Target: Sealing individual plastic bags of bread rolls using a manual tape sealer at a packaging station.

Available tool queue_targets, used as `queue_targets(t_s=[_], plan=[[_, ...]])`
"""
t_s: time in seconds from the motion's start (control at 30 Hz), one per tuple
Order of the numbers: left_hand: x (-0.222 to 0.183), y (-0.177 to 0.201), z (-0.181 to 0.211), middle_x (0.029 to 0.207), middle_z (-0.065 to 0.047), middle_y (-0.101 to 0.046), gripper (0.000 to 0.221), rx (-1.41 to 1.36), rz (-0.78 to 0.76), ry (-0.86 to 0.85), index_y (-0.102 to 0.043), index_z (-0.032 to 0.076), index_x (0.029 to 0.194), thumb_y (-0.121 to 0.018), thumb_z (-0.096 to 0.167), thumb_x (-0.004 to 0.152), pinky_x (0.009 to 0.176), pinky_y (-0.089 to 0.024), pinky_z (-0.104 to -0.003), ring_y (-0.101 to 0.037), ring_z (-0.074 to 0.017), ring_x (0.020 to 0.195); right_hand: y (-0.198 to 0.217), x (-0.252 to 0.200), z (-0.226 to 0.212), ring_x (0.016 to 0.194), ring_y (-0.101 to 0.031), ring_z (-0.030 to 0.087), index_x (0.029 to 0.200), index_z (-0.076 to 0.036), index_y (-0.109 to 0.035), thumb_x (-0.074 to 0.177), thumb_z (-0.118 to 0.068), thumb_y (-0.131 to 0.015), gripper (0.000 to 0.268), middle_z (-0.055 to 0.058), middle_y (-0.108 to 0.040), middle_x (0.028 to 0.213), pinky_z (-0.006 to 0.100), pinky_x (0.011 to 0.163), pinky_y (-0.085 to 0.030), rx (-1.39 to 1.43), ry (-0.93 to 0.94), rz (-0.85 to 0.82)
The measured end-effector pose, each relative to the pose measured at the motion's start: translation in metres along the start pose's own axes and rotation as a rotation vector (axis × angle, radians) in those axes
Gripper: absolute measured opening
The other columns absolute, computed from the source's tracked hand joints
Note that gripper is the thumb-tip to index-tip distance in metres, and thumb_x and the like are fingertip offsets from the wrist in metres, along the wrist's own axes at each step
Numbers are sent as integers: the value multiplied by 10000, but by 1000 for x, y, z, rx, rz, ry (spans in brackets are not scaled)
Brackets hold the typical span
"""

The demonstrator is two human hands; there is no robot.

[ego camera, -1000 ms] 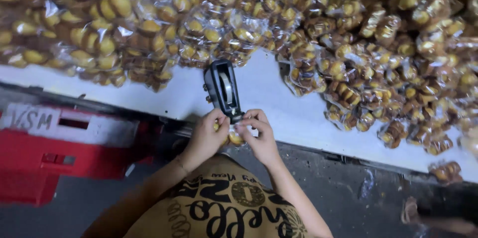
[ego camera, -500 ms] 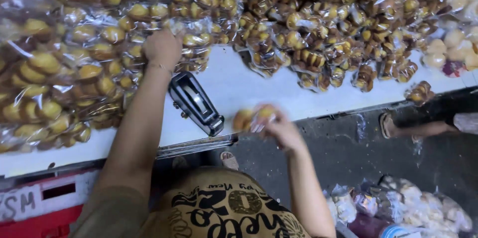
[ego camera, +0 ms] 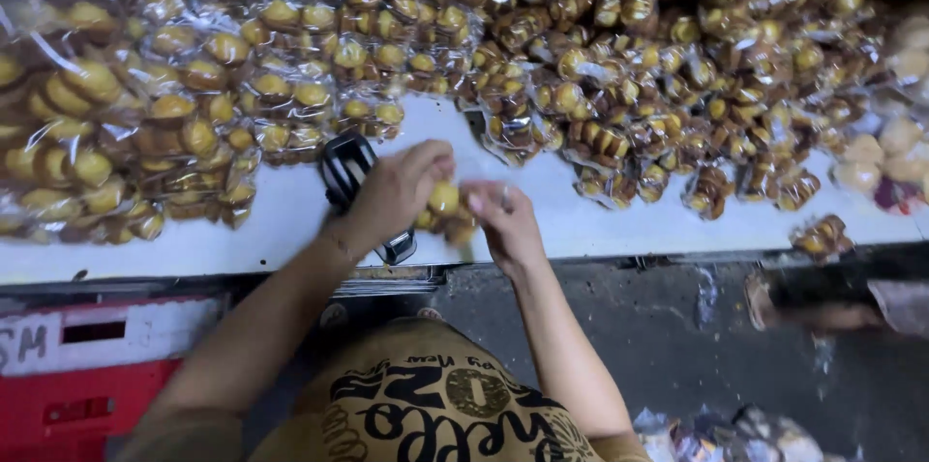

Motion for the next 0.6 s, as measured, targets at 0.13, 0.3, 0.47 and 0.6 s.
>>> queue_targets(t_s=[0.13, 0.3, 0.47, 0.6], plan=[[-43, 6, 30, 769, -49, -763, 160, -272, -48, 375, -583, 158, 1046, -695, 143, 934, 754, -586, -349, -751, -232, 777, -58, -70, -70, 1432, -419, 435, 842, -73, -783, 823, -143, -772, 73, 228, -444, 1532, 491, 1108, -425, -584, 405, -447], [-116, -36, -9, 817, -24, -790, 71, -256, -71, 759, -786, 191, 877, -771, 259, 864, 776, -570, -307, -752, -173, 816, -53, -78, -65, 724, -546, 200, 958, -216, -828, 872, -293, -802, 119, -21, -592, 664, 366, 817, -516, -877, 533, -470], [-136, -35, 27, 1116, -115, -756, 238, -276, 46, 630, -770, 86, 901, -868, 259, 770, 910, -534, -408, -700, -329, 1057, -43, -60, -38, 700, -522, 109, 1143, -75, -708, 943, -105, -664, 207, 45, -702, 782, 293, 719, -425, -579, -1, -655], [-127, -26, 81, 1218, -105, -733, 30, -297, 118, 390, -789, 90, 864, -802, 116, 857, 947, -541, -420, -685, -351, 1148, -26, -54, 20, 689, -550, 110, 1040, -26, -542, 801, -30, -849, 390, 41, -569, 750, 232, 671, -480, -455, -163, -593]])
Point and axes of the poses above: each hand's wrist, its own x-axis towards the middle knuckle, its own y-axis out of the back of the hand, z = x × y, the point moved 10 cm from there along x, towards the middle knuckle
